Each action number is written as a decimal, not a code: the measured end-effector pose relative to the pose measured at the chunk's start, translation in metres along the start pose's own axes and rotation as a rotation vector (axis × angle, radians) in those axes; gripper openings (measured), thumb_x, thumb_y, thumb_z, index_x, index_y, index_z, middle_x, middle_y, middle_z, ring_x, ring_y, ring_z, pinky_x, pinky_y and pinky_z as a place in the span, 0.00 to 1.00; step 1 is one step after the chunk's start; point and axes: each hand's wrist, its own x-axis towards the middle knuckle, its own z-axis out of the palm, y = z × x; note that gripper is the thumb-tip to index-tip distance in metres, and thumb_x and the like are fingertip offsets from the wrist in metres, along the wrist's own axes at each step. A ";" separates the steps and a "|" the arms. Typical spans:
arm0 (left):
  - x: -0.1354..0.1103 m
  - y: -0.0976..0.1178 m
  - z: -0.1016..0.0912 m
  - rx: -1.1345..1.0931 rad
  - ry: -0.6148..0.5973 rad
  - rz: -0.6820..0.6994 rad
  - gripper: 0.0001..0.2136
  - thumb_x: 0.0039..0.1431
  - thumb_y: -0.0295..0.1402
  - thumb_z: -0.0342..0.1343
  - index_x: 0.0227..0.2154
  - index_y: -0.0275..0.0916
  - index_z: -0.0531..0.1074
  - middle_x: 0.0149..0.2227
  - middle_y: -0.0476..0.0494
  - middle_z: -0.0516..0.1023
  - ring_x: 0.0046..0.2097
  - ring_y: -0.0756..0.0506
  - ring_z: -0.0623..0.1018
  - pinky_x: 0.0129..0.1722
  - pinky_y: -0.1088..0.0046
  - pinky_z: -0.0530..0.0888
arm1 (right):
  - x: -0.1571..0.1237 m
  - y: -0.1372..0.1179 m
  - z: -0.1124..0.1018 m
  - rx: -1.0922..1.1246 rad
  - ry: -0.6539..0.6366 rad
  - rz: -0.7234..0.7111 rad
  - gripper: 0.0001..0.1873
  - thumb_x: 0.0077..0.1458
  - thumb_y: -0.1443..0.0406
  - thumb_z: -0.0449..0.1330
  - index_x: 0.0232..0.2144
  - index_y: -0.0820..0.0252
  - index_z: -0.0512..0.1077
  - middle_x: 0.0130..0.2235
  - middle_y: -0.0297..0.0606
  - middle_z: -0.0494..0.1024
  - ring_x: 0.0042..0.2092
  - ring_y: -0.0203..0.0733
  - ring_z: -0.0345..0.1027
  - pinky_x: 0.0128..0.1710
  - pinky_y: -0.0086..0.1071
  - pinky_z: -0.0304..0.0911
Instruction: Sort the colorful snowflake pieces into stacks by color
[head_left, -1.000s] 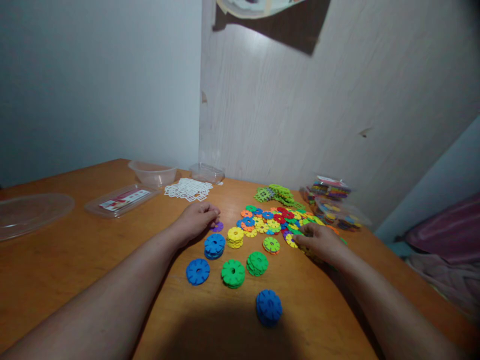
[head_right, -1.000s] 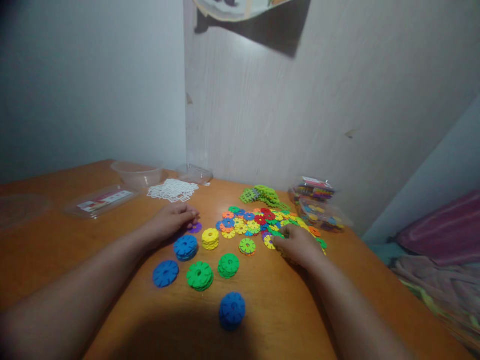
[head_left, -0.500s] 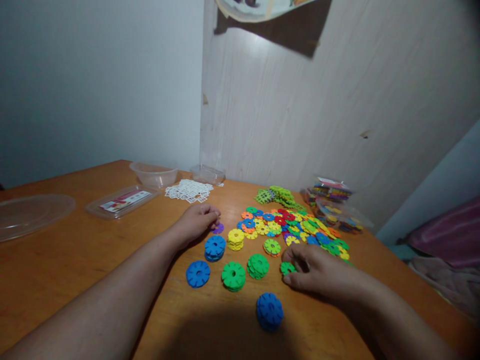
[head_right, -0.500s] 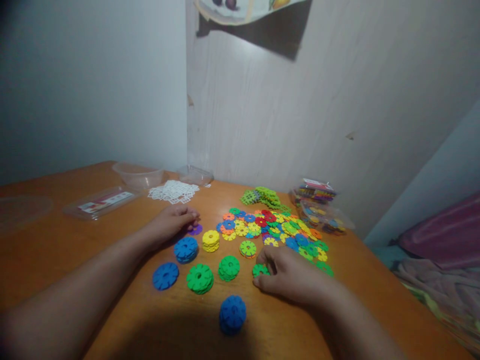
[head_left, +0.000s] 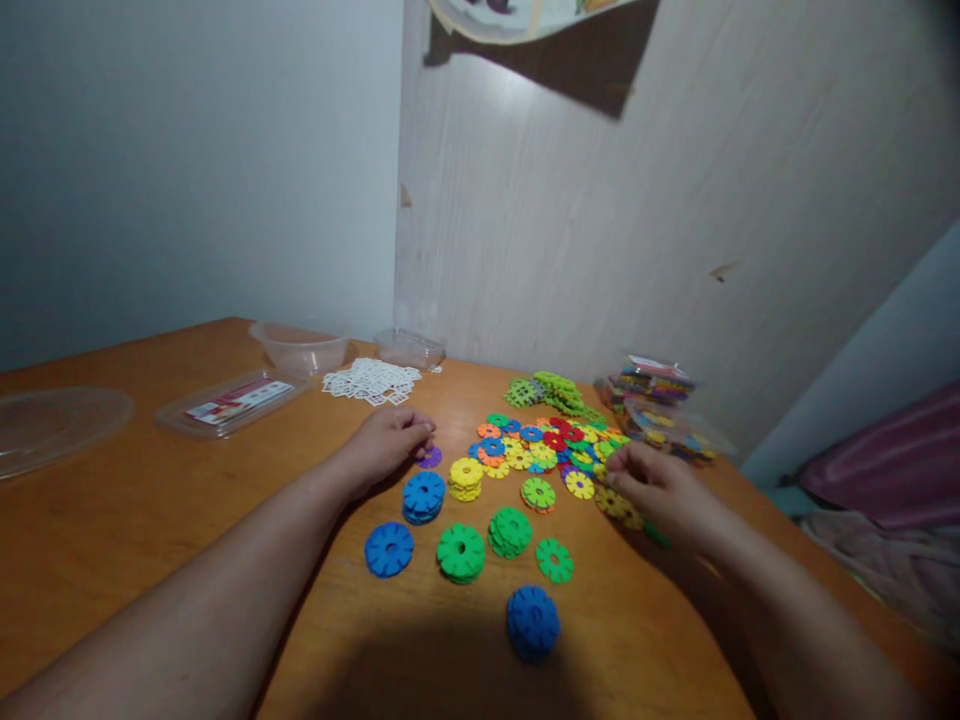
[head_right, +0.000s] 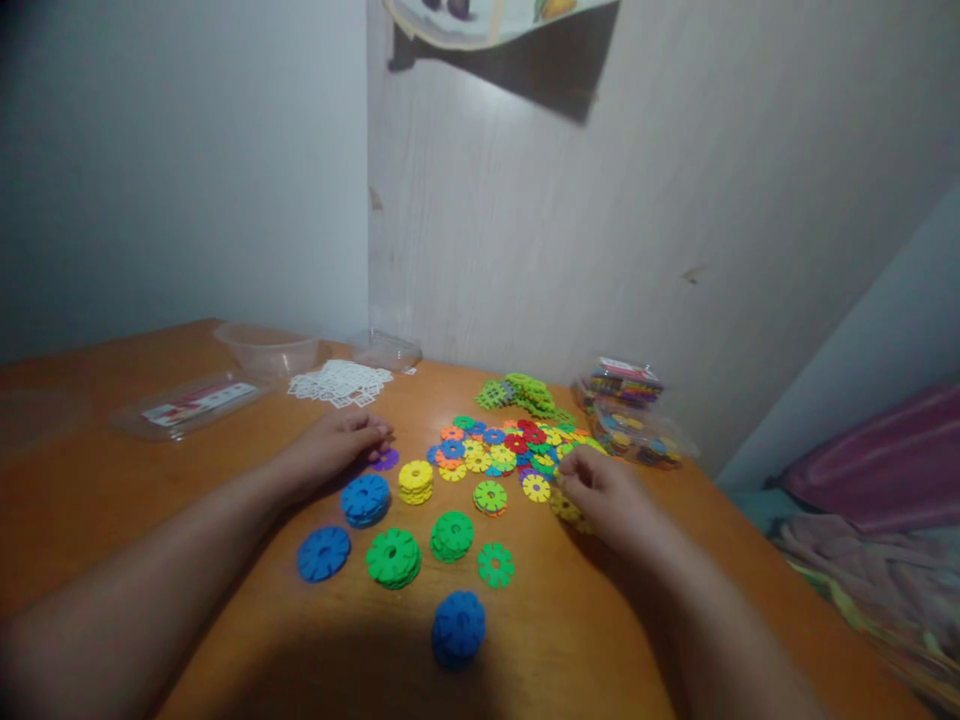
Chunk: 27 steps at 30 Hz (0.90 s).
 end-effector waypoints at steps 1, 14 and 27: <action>0.000 0.001 0.000 -0.001 -0.003 0.003 0.11 0.51 0.40 0.59 0.26 0.36 0.71 0.24 0.45 0.75 0.25 0.51 0.70 0.27 0.74 0.66 | 0.008 0.013 -0.009 -0.123 0.103 0.011 0.07 0.50 0.59 0.56 0.29 0.56 0.67 0.26 0.33 0.70 0.28 0.38 0.62 0.26 0.28 0.55; -0.003 0.005 0.001 -0.003 -0.011 0.004 0.12 0.51 0.41 0.58 0.23 0.37 0.70 0.22 0.46 0.73 0.23 0.51 0.68 0.24 0.74 0.63 | 0.025 0.046 -0.024 -0.472 0.070 0.207 0.22 0.49 0.48 0.59 0.35 0.60 0.74 0.35 0.43 0.78 0.35 0.46 0.71 0.30 0.32 0.59; 0.000 0.000 0.001 0.000 -0.012 0.016 0.10 0.53 0.39 0.58 0.27 0.35 0.70 0.24 0.46 0.74 0.25 0.51 0.70 0.26 0.75 0.66 | 0.006 -0.003 -0.003 -0.270 -0.060 -0.052 0.17 0.50 0.57 0.60 0.40 0.59 0.74 0.36 0.38 0.76 0.36 0.42 0.67 0.32 0.31 0.60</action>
